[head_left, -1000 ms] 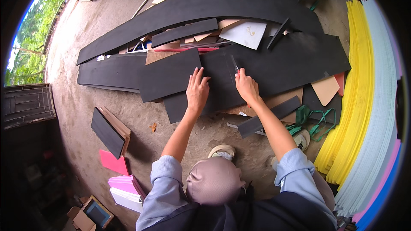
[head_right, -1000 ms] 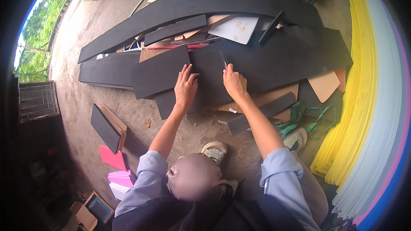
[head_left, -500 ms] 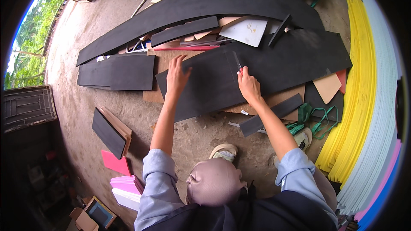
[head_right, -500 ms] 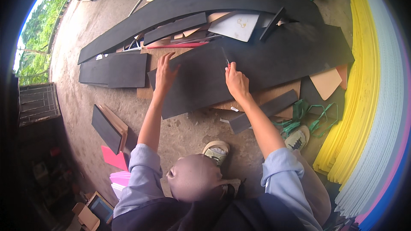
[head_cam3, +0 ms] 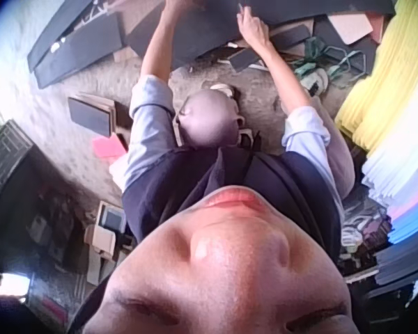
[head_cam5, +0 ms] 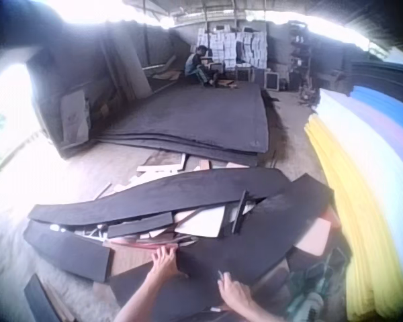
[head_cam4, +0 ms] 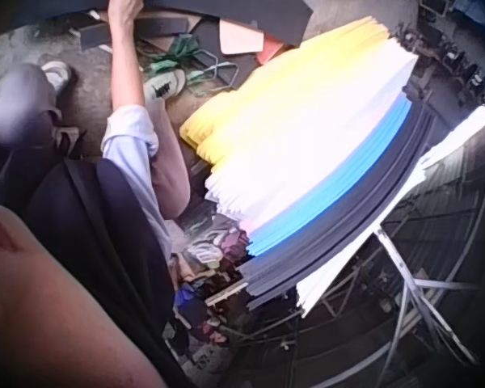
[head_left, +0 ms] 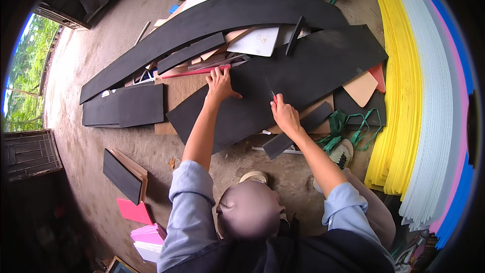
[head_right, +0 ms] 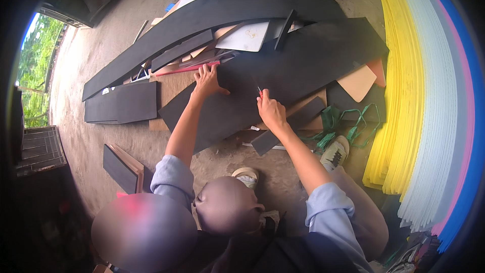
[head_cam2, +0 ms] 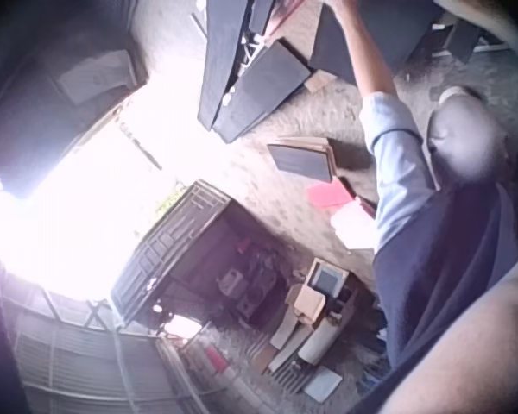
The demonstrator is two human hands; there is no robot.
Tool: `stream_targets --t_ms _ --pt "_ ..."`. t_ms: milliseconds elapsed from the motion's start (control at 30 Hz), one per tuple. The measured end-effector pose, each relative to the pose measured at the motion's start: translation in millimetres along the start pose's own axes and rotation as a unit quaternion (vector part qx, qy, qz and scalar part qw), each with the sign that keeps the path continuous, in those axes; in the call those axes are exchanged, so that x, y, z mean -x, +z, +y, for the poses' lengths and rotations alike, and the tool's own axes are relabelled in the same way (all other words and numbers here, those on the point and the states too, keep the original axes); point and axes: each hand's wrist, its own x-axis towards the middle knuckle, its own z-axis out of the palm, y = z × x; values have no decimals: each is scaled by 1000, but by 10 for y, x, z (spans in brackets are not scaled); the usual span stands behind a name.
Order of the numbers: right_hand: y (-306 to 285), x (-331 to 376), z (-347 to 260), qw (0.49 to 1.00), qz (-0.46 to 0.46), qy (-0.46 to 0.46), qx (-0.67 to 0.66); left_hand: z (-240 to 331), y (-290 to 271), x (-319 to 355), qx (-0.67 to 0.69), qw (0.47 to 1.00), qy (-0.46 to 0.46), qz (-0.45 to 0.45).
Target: The person sits on the floor and uses a red utility knife to cut black cardboard sheets into smaller rectangular pieces. They repeatedly align the sheets, score the material, and separate the cut sections, stacking the finished pieces nearby.
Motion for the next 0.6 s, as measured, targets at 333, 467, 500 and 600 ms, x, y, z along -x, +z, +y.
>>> stream_targets --t_ms 333,467,500,600 --pt "-807 552 -149 995 91 -34 26 408 -660 645 175 976 73 111" --pt "-1303 820 -242 987 147 -54 27 741 -1365 812 158 959 126 199" --pt "-1380 902 -213 986 153 -54 32 859 -1460 874 143 963 118 194" --pt "-1672 1047 -210 984 165 -56 29 1116 -1782 1023 100 963 109 223"
